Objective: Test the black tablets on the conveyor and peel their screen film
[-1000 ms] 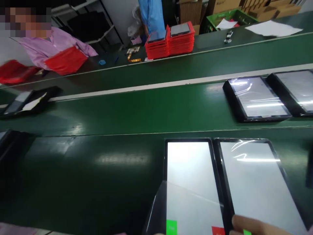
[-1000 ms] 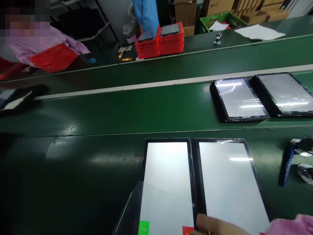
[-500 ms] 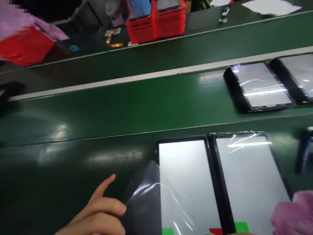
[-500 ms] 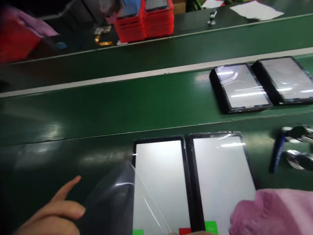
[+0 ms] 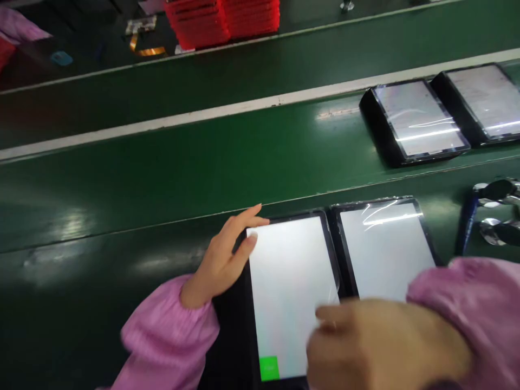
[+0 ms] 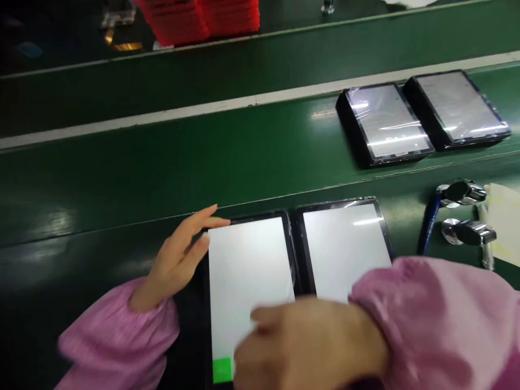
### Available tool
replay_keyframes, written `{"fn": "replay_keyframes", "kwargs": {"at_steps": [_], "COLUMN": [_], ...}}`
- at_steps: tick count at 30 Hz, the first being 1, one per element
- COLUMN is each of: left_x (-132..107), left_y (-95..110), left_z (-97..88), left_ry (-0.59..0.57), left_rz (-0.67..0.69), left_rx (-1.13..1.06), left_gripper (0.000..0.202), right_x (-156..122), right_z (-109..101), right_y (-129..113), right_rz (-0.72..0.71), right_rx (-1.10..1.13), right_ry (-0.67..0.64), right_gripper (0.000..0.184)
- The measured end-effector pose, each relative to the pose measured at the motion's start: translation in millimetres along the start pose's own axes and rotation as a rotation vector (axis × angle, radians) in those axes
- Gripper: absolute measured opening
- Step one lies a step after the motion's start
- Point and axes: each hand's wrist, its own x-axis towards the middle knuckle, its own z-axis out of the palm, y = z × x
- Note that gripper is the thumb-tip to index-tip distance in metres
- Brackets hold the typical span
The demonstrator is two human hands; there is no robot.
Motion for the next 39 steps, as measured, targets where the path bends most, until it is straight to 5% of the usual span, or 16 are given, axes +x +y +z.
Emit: {"fn": "replay_keyframes", "kwargs": {"at_steps": [5,10,15,19,39], "left_x": [-1,-77,-145,-154,-147], "left_y": [-30,-34,-16,-2,-1], "left_z": [12.9,24.0,69.2,94.8,91.3], "left_ry": [0.381,0.484,0.484,0.457,0.345], "left_rz": [-0.119,-0.274,-0.299,-0.332,-0.337], "left_rx": [-0.553,-0.623,-0.64,-0.76,-0.793], "left_gripper": [0.04,0.051,0.064,0.081,0.088], "right_x": [7,5,7,8,-5], "right_z": [-41,-78,-87,-88,-73], "right_y": [95,137,124,111,50], "right_rz": [0.329,0.657,0.763,0.756,0.654], "right_rx": [-0.011,0.013,0.095,0.105,0.076], "right_ry": [0.287,0.637,0.778,0.801,0.695], "right_gripper": [0.012,0.01,0.017,0.021,0.014]}}
